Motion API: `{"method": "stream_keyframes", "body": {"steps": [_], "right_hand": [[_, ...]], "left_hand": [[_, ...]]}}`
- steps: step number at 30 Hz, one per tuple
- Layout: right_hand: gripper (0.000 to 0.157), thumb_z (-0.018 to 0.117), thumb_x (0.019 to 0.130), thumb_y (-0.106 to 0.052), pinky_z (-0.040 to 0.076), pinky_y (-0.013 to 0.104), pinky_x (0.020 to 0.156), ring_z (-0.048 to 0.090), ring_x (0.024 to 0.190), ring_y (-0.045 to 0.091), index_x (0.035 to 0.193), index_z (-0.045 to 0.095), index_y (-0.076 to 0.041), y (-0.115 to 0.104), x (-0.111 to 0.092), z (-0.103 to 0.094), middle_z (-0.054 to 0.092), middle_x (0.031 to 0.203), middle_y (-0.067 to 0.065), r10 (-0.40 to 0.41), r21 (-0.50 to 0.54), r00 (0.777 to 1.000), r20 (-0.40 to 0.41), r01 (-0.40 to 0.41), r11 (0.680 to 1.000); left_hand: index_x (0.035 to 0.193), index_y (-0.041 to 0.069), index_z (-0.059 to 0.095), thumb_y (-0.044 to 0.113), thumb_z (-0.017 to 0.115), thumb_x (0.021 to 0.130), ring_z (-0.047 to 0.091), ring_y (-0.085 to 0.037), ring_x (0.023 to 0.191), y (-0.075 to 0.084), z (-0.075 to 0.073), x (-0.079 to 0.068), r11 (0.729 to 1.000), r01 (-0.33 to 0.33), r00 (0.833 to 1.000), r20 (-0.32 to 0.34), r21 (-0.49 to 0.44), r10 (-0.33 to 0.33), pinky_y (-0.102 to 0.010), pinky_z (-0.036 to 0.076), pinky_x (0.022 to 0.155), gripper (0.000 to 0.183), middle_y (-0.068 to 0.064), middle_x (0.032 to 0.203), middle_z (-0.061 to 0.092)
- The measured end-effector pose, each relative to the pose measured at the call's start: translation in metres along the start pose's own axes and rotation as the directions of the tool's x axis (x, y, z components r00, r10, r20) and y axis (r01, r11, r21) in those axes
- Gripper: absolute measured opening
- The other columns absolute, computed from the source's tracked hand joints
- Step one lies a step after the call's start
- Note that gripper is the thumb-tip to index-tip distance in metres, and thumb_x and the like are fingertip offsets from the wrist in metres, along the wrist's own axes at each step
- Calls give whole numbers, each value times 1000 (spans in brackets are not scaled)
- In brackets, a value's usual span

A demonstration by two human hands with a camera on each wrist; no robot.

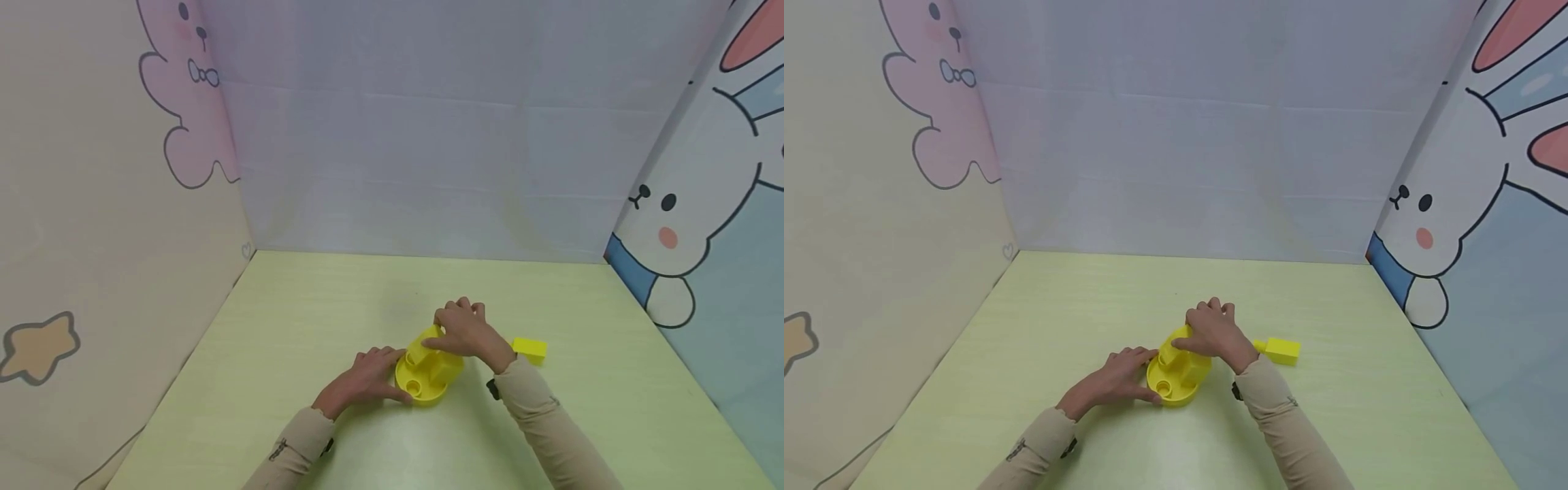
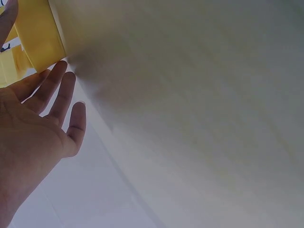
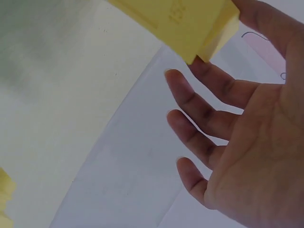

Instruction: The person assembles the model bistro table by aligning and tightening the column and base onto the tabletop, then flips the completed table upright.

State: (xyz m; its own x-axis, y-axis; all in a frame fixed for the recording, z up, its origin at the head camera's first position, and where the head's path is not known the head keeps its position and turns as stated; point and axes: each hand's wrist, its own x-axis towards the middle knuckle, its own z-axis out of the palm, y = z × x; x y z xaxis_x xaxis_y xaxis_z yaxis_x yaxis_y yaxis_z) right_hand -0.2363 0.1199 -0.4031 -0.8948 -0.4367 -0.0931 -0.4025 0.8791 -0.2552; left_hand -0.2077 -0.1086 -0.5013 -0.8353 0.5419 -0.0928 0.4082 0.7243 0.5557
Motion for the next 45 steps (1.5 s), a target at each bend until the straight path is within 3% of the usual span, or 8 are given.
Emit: {"method": "stream_keyframes", "body": {"steps": [4, 11, 19, 23, 31, 35, 39, 45], "right_hand": [[40, 76, 92, -46, 29, 57, 90, 44, 100, 30, 103, 69, -8, -7, 3, 5, 59, 96, 3, -33, -4, 998, -48, 33, 999], [48, 67, 95, -58, 28, 60, 92, 44, 98, 31, 91, 62, -10, -15, 4, 13, 53, 87, 3, -6, -24, 994, -112, 3, 1000], [43, 75, 93, -44, 27, 62, 94, 44, 113, 36, 119, 65, -11, -8, -8, 5, 61, 110, 8, -62, 38, 994, -92, 66, 997], [39, 76, 92, -41, 27, 61, 93, 44, 111, 34, 112, 65, -10, -5, -10, 6, 60, 106, 6, -73, 39, 991, -111, 78, 996], [53, 70, 91, -61, 30, 63, 94, 48, 107, 36, 96, 64, -9, -8, -9, 20, 55, 91, 3, -60, -48, 979, -196, 52, 997], [44, 74, 90, -53, 30, 63, 94, 46, 111, 36, 104, 65, -13, -9, -13, 16, 59, 101, 5, -66, -47, 979, -192, 58, 997], [32, 76, 92, -43, 30, 63, 93, 45, 109, 34, 97, 64, -14, -10, -14, 13, 59, 102, 4, -75, -29, 978, -193, 71, 997], [44, 72, 94, -52, 33, 59, 89, 46, 98, 31, 84, 57, -12, -14, -12, 19, 50, 84, 0, -94, -36, 971, -218, 89, 995]], "left_hand": [[149, 13, 54, 55, 86, 80, 52, -23, 112, -1, -1, 0, 1000, -14, 1000, -3, -6, 14, -47, 34, 94, 87, -3, 129, 62], [146, 13, 57, 54, 87, 79, 52, -24, 110, 0, -1, 0, 1000, -12, 1000, -4, -8, 12, -48, 35, 93, 83, -4, 128, 63], [145, 13, 57, 55, 86, 80, 53, -24, 113, 0, 1, 2, 1000, -17, 1000, 0, 12, 17, -48, 35, 94, 83, -4, 131, 63], [146, 14, 56, 55, 86, 79, 53, -24, 112, 0, 0, 2, 1000, -13, 1000, -1, 8, 13, -48, 35, 94, 84, -4, 130, 63], [148, 10, 55, 54, 87, 79, 52, -25, 115, 0, 1, 1, 1000, 16, 1000, 7, -21, -16, -50, 35, 98, 88, -5, 134, 62], [148, 10, 55, 55, 86, 80, 52, -25, 116, 0, 1, 1, 1000, 10, 1000, 3, -23, -10, -49, 34, 98, 88, -5, 135, 62], [147, 11, 55, 54, 87, 79, 52, -24, 115, 0, 1, 0, 1000, 3, 1000, -2, -30, -3, -49, 34, 97, 86, -4, 134, 62], [146, 12, 57, 55, 86, 79, 52, -24, 113, 0, 1, 0, 1000, -2, 1000, -7, -18, 2, -49, 35, 96, 84, -3, 131, 63]]}}
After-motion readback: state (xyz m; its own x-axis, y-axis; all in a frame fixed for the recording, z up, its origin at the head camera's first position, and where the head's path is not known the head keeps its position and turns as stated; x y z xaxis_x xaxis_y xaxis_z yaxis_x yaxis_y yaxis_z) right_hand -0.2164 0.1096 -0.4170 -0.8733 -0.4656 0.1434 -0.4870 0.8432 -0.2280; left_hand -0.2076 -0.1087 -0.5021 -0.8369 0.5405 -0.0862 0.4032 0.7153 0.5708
